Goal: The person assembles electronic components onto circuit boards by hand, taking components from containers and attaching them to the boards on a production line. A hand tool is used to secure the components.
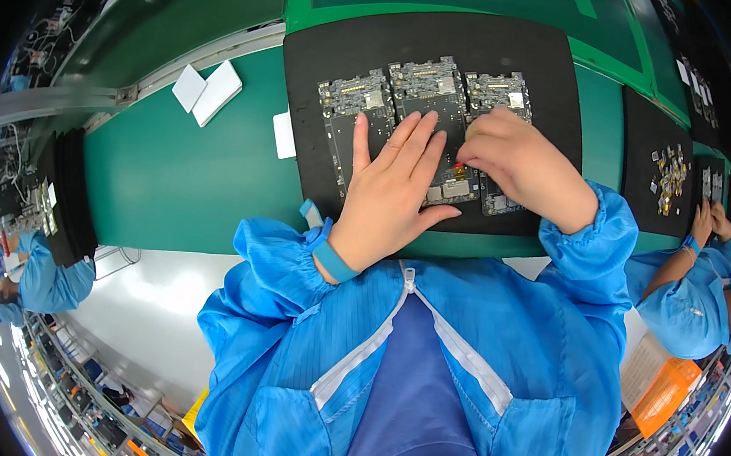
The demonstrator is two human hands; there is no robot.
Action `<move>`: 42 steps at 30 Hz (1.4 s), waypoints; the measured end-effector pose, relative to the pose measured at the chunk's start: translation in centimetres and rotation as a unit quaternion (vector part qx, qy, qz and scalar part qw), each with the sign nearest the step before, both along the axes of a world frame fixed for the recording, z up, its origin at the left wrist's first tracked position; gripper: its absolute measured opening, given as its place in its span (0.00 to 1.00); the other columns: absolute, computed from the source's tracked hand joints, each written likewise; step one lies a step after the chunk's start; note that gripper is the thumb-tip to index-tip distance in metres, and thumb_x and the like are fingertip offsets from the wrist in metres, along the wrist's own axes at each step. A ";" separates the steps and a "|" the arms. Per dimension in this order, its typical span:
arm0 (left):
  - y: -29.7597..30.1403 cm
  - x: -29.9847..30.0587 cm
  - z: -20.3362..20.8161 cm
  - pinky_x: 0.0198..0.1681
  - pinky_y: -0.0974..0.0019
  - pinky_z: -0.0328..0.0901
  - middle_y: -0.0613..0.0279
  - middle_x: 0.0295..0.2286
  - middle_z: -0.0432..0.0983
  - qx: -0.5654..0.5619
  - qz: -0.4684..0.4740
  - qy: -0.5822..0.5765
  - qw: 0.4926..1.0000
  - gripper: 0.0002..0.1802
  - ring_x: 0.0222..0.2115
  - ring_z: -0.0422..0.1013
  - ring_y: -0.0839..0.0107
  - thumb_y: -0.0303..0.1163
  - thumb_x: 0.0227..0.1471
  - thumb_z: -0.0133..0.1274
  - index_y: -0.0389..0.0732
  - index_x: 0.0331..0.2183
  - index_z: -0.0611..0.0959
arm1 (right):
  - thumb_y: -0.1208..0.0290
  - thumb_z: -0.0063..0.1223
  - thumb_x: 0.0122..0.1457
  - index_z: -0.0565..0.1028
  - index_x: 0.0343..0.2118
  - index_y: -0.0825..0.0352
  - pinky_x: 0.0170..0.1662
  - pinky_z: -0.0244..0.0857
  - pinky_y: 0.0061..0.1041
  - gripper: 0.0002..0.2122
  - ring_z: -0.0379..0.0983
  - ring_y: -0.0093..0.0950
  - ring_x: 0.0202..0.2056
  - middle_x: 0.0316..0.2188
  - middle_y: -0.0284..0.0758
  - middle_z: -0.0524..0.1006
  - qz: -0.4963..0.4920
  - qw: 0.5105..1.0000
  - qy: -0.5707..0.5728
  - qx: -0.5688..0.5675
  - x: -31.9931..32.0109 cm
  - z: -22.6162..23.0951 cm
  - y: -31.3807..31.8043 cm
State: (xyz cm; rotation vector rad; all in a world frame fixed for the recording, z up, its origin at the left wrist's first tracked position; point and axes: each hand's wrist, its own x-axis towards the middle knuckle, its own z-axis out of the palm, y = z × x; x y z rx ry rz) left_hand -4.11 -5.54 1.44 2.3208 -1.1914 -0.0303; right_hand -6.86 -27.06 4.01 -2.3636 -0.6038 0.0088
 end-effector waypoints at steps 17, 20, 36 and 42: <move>-0.8 -0.5 0.8 0.62 0.38 0.31 0.54 0.57 0.60 0.089 0.017 -0.047 0.995 0.44 0.59 0.57 0.58 0.50 0.39 0.63 0.37 0.54 0.70 | 0.82 0.51 0.46 0.75 0.36 0.64 0.38 0.63 0.29 0.13 0.66 0.35 0.34 0.28 0.34 0.72 -0.146 0.985 -0.080 -0.032 -4.1 0.3 -3.6; -1.5 -0.2 0.9 0.61 0.36 0.30 0.54 0.57 0.60 0.102 0.000 -0.047 0.994 0.42 0.59 0.56 0.57 0.49 0.38 0.64 0.38 0.53 0.70 | 0.82 0.47 0.55 0.74 0.39 0.65 0.39 0.64 0.26 0.10 0.69 0.31 0.31 0.30 0.34 0.74 -0.313 0.932 -0.177 -0.035 -7.8 -2.8 -10.2; -2.3 -0.7 4.4 0.62 0.38 0.30 0.56 0.56 0.62 0.127 0.008 -0.070 0.989 0.32 0.59 0.55 0.56 0.39 0.37 0.66 0.41 0.46 0.77 | 0.60 0.60 0.51 0.79 0.31 0.65 0.32 0.68 0.31 0.12 0.76 0.35 0.29 0.24 0.40 0.78 -0.705 0.694 0.047 -0.137 -16.2 -5.2 -27.0; -2.9 -0.4 4.6 0.62 0.38 0.31 0.56 0.54 0.64 0.126 -0.005 -0.065 0.990 0.29 0.59 0.55 0.56 0.37 0.38 0.66 0.40 0.45 0.78 | 0.64 0.54 0.56 0.75 0.31 0.64 0.35 0.68 0.36 0.08 0.74 0.41 0.34 0.30 0.42 0.77 -0.702 0.688 -0.001 -0.182 -15.3 -8.5 -27.4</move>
